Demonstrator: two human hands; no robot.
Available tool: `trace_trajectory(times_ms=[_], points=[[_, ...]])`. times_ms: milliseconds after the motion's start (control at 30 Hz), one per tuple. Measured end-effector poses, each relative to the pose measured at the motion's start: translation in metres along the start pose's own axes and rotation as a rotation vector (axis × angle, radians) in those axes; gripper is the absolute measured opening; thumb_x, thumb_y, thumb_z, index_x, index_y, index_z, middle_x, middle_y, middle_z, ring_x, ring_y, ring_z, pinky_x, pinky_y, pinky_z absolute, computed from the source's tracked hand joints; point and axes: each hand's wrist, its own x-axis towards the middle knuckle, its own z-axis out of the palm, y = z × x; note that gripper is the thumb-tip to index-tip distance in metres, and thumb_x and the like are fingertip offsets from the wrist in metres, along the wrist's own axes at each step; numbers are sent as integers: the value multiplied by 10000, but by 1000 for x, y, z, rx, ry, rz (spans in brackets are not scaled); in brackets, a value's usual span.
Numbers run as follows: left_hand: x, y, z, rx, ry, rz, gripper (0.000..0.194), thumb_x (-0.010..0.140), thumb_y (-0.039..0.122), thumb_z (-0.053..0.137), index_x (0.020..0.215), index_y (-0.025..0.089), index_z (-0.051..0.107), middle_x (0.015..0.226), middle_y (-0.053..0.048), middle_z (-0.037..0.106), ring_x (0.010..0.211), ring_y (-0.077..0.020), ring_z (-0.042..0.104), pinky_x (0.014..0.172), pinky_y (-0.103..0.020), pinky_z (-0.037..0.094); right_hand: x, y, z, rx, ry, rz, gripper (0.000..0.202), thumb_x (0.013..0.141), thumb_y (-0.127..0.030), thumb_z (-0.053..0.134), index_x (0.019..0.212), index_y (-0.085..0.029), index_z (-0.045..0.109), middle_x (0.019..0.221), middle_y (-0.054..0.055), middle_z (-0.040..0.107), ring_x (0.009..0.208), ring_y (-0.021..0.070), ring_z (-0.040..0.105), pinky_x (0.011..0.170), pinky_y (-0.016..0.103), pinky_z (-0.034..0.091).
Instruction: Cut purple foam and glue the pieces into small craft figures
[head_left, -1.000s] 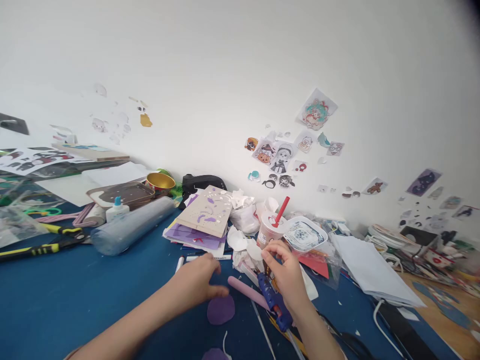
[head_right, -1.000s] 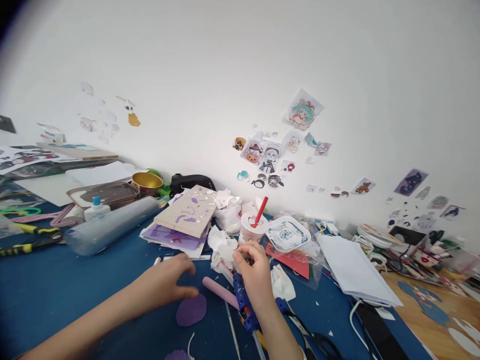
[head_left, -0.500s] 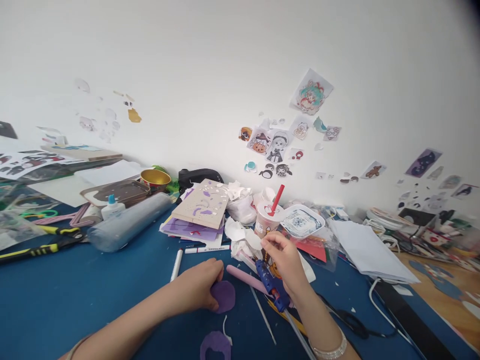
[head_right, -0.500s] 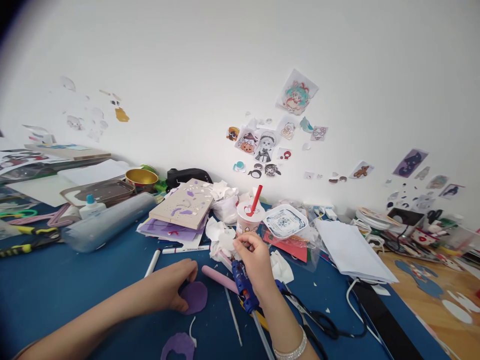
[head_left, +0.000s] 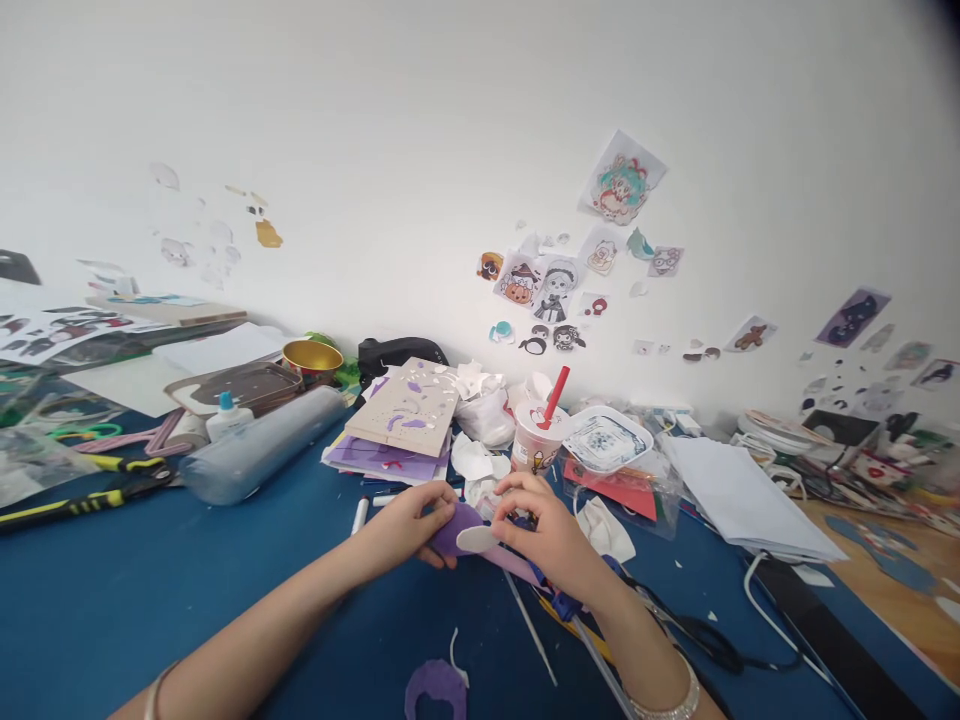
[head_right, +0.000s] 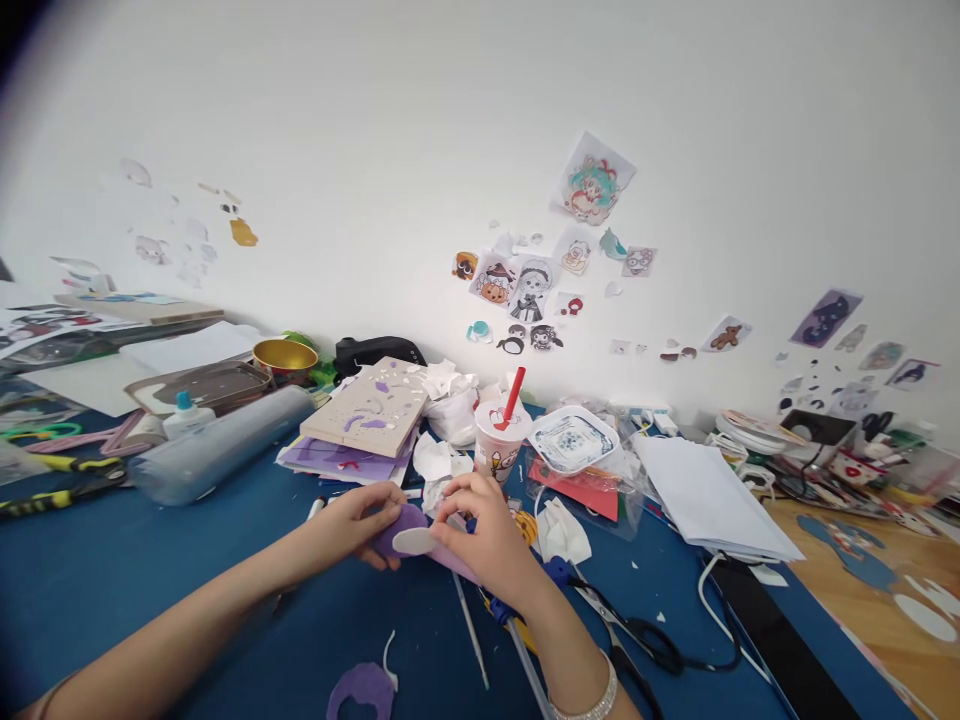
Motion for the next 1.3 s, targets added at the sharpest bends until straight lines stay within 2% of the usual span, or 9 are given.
trace_trajectory(times_ms=[133,267,367,500,700,833,1033,1300], points=[[2,-2,5,-82,17,26,337,751,492,480,893,190,436,640,21,610,525,-163,645,495,-273,512,-1,1,7,-4,-48,65,62,705,-161,620,673,-213,625,993,5,578,965,179,514,833,291,352],[1,-2,10,-131,31,82,365,757,472,500,952,165,481,692,5,611,566,-165,642,525,-302,542,0,7,13,18,-52,50,75,705,-138,602,665,-201,609,861,-16,581,818,141,526,714,247,361],[1,-3,12,-164,-11,80,361,783,429,493,1001,142,502,707,-10,624,571,-154,639,572,-311,546,2,7,15,7,-51,45,100,712,-124,571,638,-190,583,741,-31,561,710,118,502,633,226,347],[1,-5,13,-217,-73,83,361,800,379,492,1054,123,517,736,-26,639,594,-139,636,619,-301,535,3,6,14,-20,-28,97,79,707,-139,564,641,-181,576,677,-33,566,622,108,475,572,218,336],[1,-2,12,-247,-64,100,398,794,314,506,1133,109,478,728,-24,643,634,-148,642,661,-305,518,3,5,9,-46,24,136,56,714,-182,559,663,-183,583,681,-25,569,625,116,471,576,227,332],[0,0,14,-223,-54,107,372,788,262,501,1128,112,484,678,0,637,588,-136,629,638,-291,507,2,3,6,-15,5,173,69,734,-218,543,690,-183,582,677,-22,561,622,121,476,581,234,337],[2,-3,14,-185,-21,135,353,781,242,485,1106,107,508,625,10,629,565,-143,615,610,-286,492,1,3,6,-40,-23,161,74,745,-222,538,698,-185,582,701,-18,570,644,125,488,600,239,346],[2,-2,15,-177,-25,126,348,783,246,479,1109,133,526,625,17,626,565,-142,603,617,-288,486,2,3,7,-76,7,142,77,743,-221,540,690,-186,584,710,-15,581,673,134,503,618,242,358]])
